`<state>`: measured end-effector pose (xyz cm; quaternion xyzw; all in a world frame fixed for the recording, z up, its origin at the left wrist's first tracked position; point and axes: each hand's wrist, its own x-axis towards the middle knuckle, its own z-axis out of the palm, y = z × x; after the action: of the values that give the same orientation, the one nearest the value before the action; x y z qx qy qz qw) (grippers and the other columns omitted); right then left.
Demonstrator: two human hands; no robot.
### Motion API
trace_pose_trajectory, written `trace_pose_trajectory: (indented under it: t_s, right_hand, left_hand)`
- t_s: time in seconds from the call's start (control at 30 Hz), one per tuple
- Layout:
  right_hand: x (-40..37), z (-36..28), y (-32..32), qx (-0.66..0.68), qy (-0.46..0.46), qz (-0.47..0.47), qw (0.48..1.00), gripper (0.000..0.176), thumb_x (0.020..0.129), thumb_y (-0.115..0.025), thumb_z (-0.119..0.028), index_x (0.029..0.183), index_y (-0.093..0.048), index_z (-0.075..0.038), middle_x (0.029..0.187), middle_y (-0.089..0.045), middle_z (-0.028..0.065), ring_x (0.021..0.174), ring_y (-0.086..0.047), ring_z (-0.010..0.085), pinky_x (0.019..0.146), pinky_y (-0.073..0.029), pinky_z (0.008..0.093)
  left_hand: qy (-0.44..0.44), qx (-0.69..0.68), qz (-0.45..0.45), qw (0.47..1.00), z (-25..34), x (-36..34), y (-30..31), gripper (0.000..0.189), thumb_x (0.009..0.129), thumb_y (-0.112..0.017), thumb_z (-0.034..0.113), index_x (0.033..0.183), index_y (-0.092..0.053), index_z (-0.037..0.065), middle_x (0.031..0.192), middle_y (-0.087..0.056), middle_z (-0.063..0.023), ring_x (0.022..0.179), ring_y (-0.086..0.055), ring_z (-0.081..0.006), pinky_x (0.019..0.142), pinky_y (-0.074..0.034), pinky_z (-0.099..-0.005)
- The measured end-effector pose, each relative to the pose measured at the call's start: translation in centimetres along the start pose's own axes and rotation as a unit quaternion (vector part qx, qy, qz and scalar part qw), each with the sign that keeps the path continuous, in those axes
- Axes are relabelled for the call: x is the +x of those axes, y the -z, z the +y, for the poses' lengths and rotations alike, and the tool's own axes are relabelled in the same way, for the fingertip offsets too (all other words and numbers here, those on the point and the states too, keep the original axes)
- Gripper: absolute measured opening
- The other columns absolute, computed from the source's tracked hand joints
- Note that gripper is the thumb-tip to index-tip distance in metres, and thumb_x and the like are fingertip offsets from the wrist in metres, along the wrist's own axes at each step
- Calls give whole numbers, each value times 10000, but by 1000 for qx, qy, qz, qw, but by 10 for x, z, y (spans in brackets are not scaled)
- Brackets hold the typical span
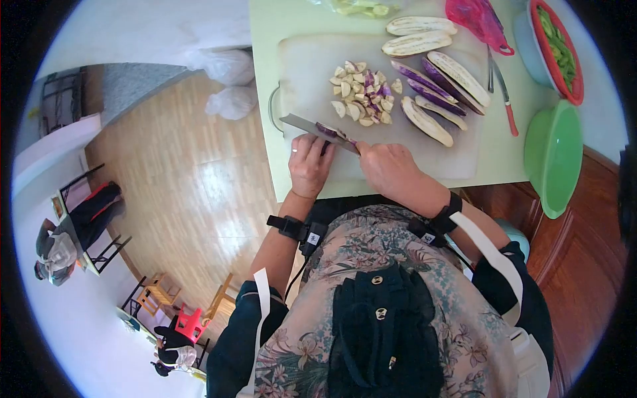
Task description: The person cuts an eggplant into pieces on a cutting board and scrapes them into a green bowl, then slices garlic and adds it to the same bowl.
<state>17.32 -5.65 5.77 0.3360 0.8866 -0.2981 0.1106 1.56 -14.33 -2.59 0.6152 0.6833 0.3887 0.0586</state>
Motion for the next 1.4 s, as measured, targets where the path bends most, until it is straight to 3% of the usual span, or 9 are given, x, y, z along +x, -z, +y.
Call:
trace_pose_trajectory:
  t_s: [0.07, 0.3, 0.5, 0.57, 0.67, 0.77, 1.0, 1.4]
  right_hand:
    - [1, 4, -10, -9, -30, 34, 999, 205, 833, -527, -136, 967, -612, -6, 633, -616, 195, 607, -637, 352, 579, -515, 441]
    - [-3, 16, -4, 36, -86, 24, 995, 210, 863, -516, -195, 935, -629, -34, 682, -618, 197, 645, -614, 382, 616, -490, 480]
    - [-22, 20, 13, 30, -79, 27, 996, 225, 876, -516, -192, 981, -623, -25, 721, -616, 207, 646, -598, 394, 607, -466, 484]
    - [-29, 21, 14, 10, -18, 52, 998, 192, 837, -509, -128, 949, -603, -3, 647, -613, 202, 589, -628, 362, 547, -511, 455]
    - [-33, 18, 17, -12, -13, 35, 999, 205, 829, -511, -113, 965, -604, 8, 655, -616, 201, 573, -627, 359, 536, -514, 444]
    - [-36, 17, 17, -17, -58, -11, 998, 220, 881, -517, -154, 1045, -592, -29, 703, -625, 179, 633, -612, 361, 582, -481, 459]
    - [-36, 17, 17, -42, -42, -2, 998, 222, 877, -523, -146, 1057, -581, -28, 684, -622, 164, 613, -622, 338, 570, -494, 441]
    - [-31, 15, 18, -68, -40, -21, 997, 242, 860, -541, -144, 1070, -564, -25, 674, -624, 168, 598, -628, 348, 561, -506, 437]
  left_hand:
    - [5, -2, -16, 1000, 3, 0, 4, 307, 665, -740, 6, 950, -628, -4, 938, -585, -116, 838, -568, -293, 731, -486, -365]
    - [-35, -26, -64, 997, -3, -3, 14, 359, 705, -717, 12, 1042, -601, -34, 1097, -562, -158, 928, -565, -319, 768, -495, -362]
    - [-32, -11, -66, 997, -4, 10, 5, 345, 705, -708, 12, 1029, -599, -35, 1064, -562, -150, 944, -556, -322, 773, -495, -373]
    - [-30, -5, -70, 997, -3, 10, 6, 349, 701, -710, 12, 1028, -597, -33, 1050, -561, -149, 937, -554, -324, 781, -491, -378]
    - [-24, -3, -79, 997, -4, 9, 6, 355, 693, -713, 13, 1025, -594, -28, 1026, -559, -150, 929, -549, -329, 796, -484, -385]
    - [-22, -3, -79, 997, -3, 10, 5, 353, 688, -713, 11, 1018, -594, -25, 1002, -557, -152, 925, -545, -333, 799, -481, -388]
    - [-18, 12, -73, 997, 0, 11, 5, 316, 682, -712, 5, 975, -596, -23, 944, -546, -152, 896, -538, -333, 786, -480, -385]
    - [-22, 6, -80, 997, -3, 11, 6, 293, 691, -709, 10, 965, -610, -24, 987, -556, -147, 914, -543, -336, 787, -479, -378]
